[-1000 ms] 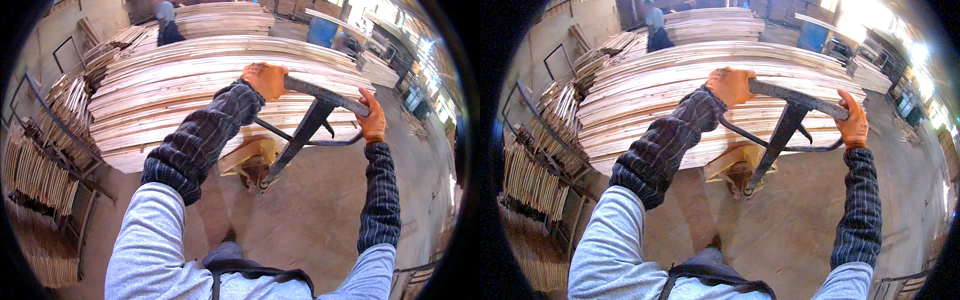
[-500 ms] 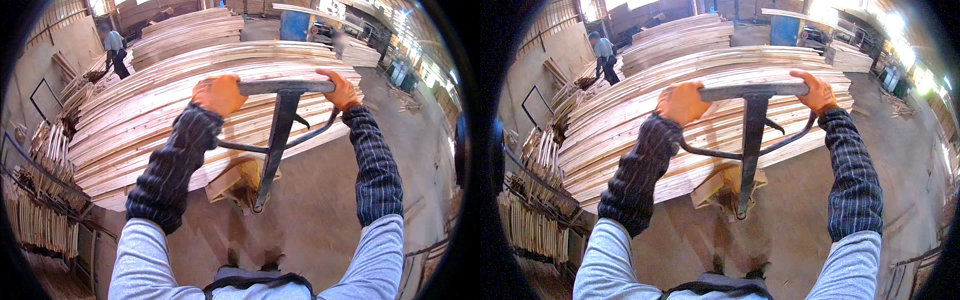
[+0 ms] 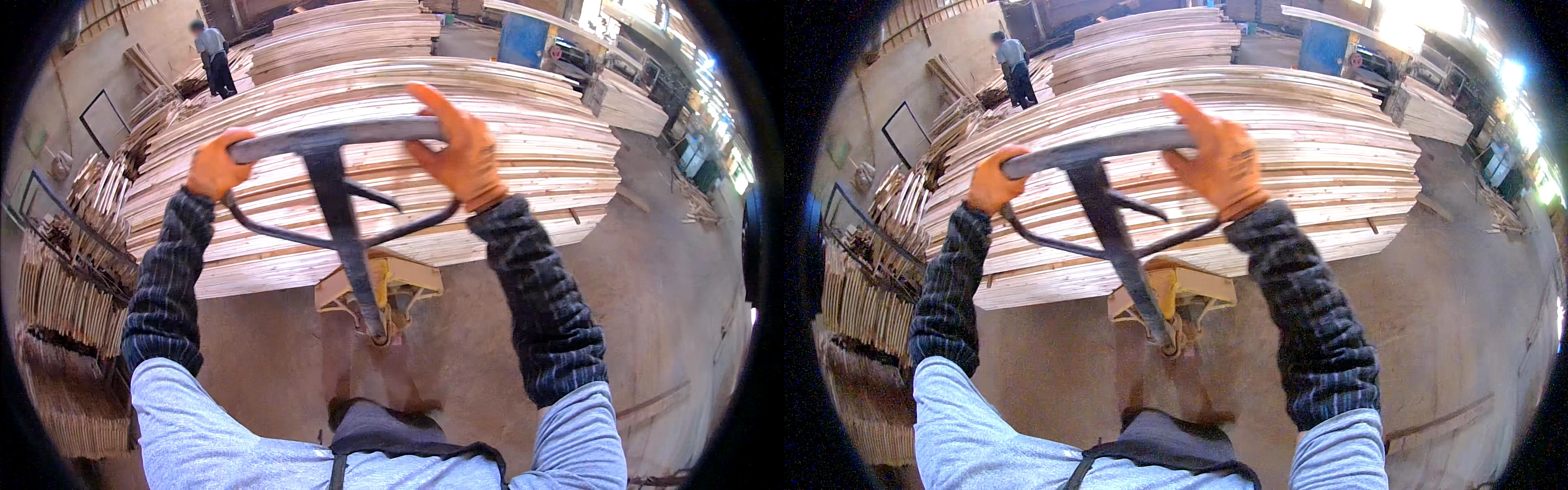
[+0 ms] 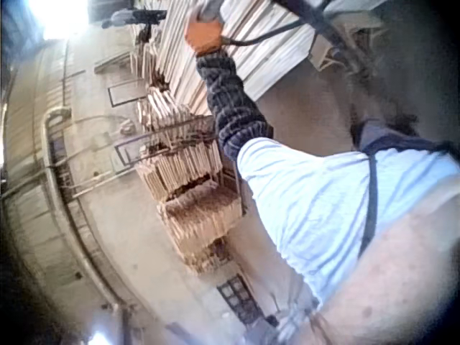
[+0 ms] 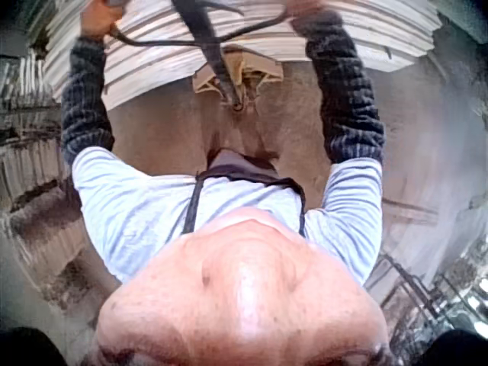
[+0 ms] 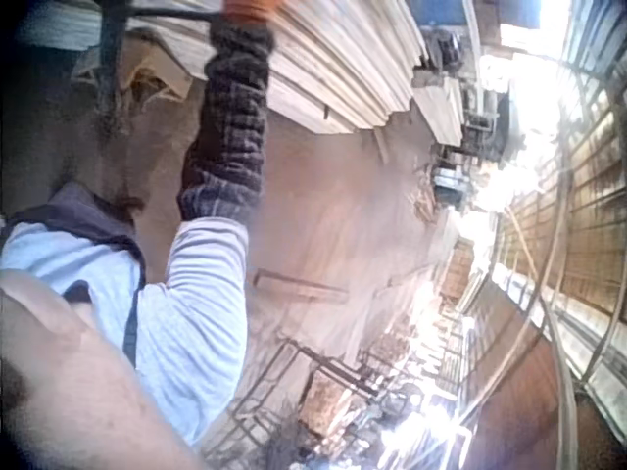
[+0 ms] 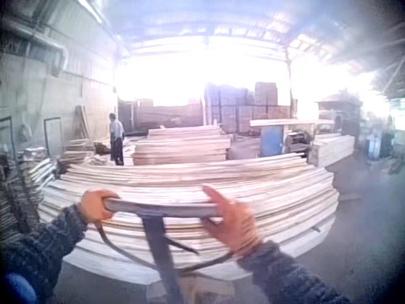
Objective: The person pulls a manual pallet jack carrying a large stack of wooden planks through a warehouse, turning it to navigate around industrial machinery and other stacks of wood.
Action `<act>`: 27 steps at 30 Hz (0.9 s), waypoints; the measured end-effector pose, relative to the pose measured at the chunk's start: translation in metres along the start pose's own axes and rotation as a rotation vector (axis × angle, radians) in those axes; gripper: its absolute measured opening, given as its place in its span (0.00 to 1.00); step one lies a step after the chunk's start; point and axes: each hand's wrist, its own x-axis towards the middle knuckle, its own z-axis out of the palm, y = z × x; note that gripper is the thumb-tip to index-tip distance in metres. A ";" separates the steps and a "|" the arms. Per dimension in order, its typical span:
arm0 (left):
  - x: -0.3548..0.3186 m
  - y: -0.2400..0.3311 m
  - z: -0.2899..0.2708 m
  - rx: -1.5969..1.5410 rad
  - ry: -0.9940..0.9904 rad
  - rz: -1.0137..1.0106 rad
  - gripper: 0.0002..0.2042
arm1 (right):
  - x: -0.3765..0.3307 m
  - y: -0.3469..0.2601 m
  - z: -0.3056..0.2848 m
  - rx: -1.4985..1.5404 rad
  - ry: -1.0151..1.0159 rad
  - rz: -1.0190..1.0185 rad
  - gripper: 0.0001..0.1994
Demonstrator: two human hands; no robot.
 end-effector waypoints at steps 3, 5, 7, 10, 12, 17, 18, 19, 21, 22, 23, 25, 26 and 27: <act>-0.022 -0.037 -0.011 0.046 0.055 0.001 0.18 | -0.024 -0.008 -0.010 0.192 0.082 -0.065 0.38; -0.034 -0.044 0.000 0.108 0.210 0.030 0.18 | -0.059 -0.002 -0.034 0.348 -0.014 -0.006 0.41; -0.059 -0.094 -0.011 0.202 0.265 0.022 0.18 | -0.098 0.013 -0.046 0.394 -0.109 0.053 0.46; -0.072 -0.077 0.038 -0.169 0.483 -0.233 0.30 | -0.162 0.082 -0.081 0.231 -0.242 0.206 0.51; -0.135 -0.139 0.035 0.813 0.487 -0.339 0.29 | -0.197 0.145 -0.098 0.175 -0.222 0.224 0.52; -0.230 -0.022 0.277 0.595 -0.024 -0.836 0.25 | -0.319 0.346 -0.216 -0.042 -0.444 0.586 0.48; -0.240 0.023 0.341 0.464 -0.206 -0.903 0.25 | -0.360 0.375 -0.254 -0.107 -0.477 0.760 0.49; -0.254 0.073 0.396 0.339 -0.426 -0.980 0.26 | -0.388 0.392 -0.299 -0.050 -0.497 0.994 0.49; -0.251 0.179 0.497 0.082 -0.884 -1.087 0.27 | -0.447 0.402 -0.391 -0.120 -0.461 1.394 0.48; -0.248 0.232 0.529 -0.022 -1.087 -1.139 0.28 | -0.477 0.397 -0.427 -0.227 -0.412 1.533 0.45; -0.235 0.277 0.564 -0.128 -1.219 -1.153 0.29 | -0.503 0.391 -0.468 -0.245 -0.334 1.674 0.44; -0.173 0.361 0.635 -0.358 -1.266 -1.067 0.31 | -0.546 0.367 -0.529 -0.266 -0.108 1.944 0.41; -0.127 0.393 0.671 -0.478 -1.189 -0.985 0.33 | -0.559 0.359 -0.553 -0.324 -0.093 2.058 0.40; -0.043 0.462 0.686 -0.633 -0.999 -0.773 0.40 | -0.587 0.346 -0.579 -0.377 -0.028 2.143 0.39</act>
